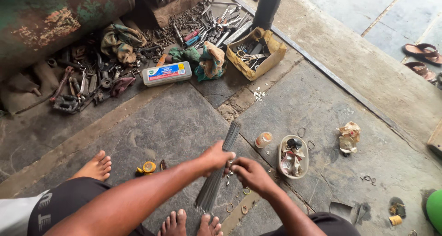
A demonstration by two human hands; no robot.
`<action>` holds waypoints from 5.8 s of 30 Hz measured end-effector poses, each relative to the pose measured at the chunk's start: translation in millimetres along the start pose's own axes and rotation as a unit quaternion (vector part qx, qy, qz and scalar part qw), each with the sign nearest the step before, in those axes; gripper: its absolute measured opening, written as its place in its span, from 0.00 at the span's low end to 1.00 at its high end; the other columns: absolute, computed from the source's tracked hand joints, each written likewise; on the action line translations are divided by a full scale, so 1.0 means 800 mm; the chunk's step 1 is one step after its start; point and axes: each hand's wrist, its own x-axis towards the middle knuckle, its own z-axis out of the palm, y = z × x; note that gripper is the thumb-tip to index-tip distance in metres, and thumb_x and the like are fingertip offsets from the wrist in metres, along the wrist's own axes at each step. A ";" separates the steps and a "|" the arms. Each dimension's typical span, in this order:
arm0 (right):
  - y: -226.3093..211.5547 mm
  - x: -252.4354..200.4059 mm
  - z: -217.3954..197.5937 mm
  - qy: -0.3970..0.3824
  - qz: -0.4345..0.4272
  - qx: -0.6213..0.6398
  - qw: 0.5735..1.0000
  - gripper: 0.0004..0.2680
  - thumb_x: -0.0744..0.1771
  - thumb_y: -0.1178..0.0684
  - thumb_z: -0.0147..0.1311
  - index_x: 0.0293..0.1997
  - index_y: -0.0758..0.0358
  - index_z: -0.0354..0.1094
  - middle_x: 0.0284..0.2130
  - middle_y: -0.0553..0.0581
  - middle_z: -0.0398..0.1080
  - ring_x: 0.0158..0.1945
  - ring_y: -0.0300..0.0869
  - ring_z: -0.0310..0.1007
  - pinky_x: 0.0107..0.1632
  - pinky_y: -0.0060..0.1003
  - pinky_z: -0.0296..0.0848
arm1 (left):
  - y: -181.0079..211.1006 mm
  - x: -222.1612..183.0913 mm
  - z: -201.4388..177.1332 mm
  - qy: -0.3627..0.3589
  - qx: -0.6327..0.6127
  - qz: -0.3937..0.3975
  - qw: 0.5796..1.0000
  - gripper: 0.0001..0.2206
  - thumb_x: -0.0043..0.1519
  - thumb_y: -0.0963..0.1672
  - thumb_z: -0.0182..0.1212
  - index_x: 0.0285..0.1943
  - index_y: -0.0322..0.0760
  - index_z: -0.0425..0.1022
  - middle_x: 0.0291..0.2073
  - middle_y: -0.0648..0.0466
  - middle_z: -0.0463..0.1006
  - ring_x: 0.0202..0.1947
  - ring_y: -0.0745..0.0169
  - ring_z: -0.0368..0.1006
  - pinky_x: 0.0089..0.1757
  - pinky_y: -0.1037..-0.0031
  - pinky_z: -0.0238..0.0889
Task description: The person sorts through a bundle of bicycle spokes and small metal parts by hand, picking up individual components and placing them into different containers and piles on the ground.
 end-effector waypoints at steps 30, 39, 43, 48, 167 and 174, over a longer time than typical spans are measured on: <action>-0.018 -0.063 0.068 0.083 -0.043 -0.062 0.994 0.06 0.65 0.54 0.57 0.32 0.65 0.70 0.22 0.45 0.67 0.28 0.29 0.63 0.33 0.29 0.67 | -0.049 -0.085 -0.006 -0.024 -0.338 0.132 0.932 0.22 0.59 0.38 0.61 0.62 0.31 0.62 0.41 0.41 0.80 0.41 0.52 0.81 0.41 0.65 0.77; -0.029 -0.054 0.074 0.074 -0.079 -0.136 0.985 0.07 0.65 0.56 0.55 0.29 0.68 0.63 0.20 0.49 0.62 0.26 0.32 0.61 0.31 0.31 0.66 | -0.047 -0.072 -0.041 -0.140 -0.350 0.131 0.917 0.21 0.59 0.37 0.59 0.62 0.31 0.63 0.46 0.42 0.80 0.44 0.52 0.79 0.43 0.66 0.76; -0.038 -0.057 0.079 0.013 -0.047 -0.001 0.999 0.02 0.66 0.58 0.54 0.36 0.64 0.65 0.25 0.47 0.66 0.27 0.29 0.62 0.30 0.28 0.65 | -0.053 -0.067 -0.048 -0.139 -0.331 0.133 0.924 0.20 0.61 0.38 0.62 0.63 0.30 0.65 0.41 0.46 0.77 0.41 0.59 0.78 0.41 0.68 0.76; -0.035 -0.053 0.074 -0.098 0.014 0.091 0.991 0.03 0.67 0.59 0.55 0.37 0.63 0.65 0.27 0.49 0.71 0.25 0.31 0.62 0.28 0.27 0.60 | -0.067 -0.062 -0.043 -0.102 -0.312 0.119 0.937 0.20 0.61 0.39 0.62 0.63 0.31 0.67 0.38 0.49 0.78 0.37 0.64 0.76 0.40 0.73 0.73; -0.042 -0.030 -0.031 0.061 -0.003 -0.091 0.994 0.06 0.69 0.55 0.52 0.42 0.67 0.72 0.29 0.54 0.77 0.33 0.36 0.79 0.36 0.33 0.80 | -0.053 -0.092 -0.036 -0.121 0.042 -0.023 0.991 0.21 0.61 0.55 0.63 0.34 0.33 0.70 0.17 0.59 0.68 0.13 0.69 0.66 0.18 0.73 0.61; -0.029 -0.028 -0.052 0.116 0.002 -0.018 0.993 0.06 0.69 0.55 0.54 0.40 0.67 0.72 0.28 0.54 0.77 0.33 0.36 0.77 0.37 0.32 0.76 | -0.046 -0.093 -0.034 -0.027 0.000 0.015 1.000 0.15 0.56 0.48 0.71 0.39 0.34 0.72 0.17 0.53 0.69 0.14 0.65 0.67 0.19 0.71 0.62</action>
